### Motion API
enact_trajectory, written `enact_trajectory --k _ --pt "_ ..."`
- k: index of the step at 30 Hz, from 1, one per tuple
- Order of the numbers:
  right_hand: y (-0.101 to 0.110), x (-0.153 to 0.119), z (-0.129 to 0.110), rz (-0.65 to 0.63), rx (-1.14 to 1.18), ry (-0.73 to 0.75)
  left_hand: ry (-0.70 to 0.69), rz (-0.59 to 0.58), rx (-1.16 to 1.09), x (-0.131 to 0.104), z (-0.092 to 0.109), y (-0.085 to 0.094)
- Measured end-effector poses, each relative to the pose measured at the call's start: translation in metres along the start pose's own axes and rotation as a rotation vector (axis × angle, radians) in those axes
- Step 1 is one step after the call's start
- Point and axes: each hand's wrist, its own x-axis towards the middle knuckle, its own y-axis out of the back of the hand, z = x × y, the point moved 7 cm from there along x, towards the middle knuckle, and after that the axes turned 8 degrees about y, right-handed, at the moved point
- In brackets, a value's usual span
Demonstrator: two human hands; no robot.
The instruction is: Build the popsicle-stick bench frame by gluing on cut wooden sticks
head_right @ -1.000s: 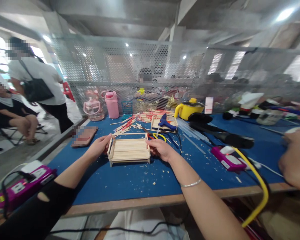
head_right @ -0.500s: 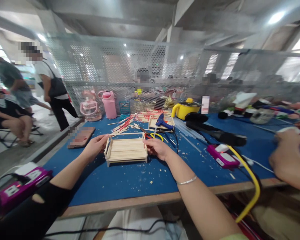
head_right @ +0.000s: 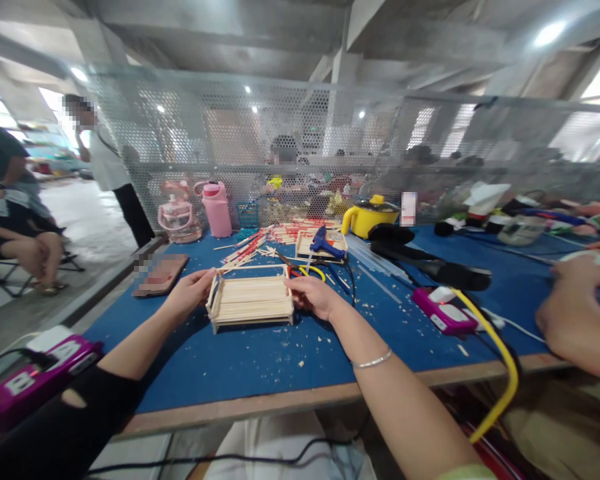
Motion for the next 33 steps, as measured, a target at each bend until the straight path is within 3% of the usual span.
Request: enact_trajectory --k 33 --pt "-0.0007 -0.0010 -0.0010 0.011 -0.015 0.007 -0.007 -0.005 0.009 0.0026 -0.0022 0.0004"
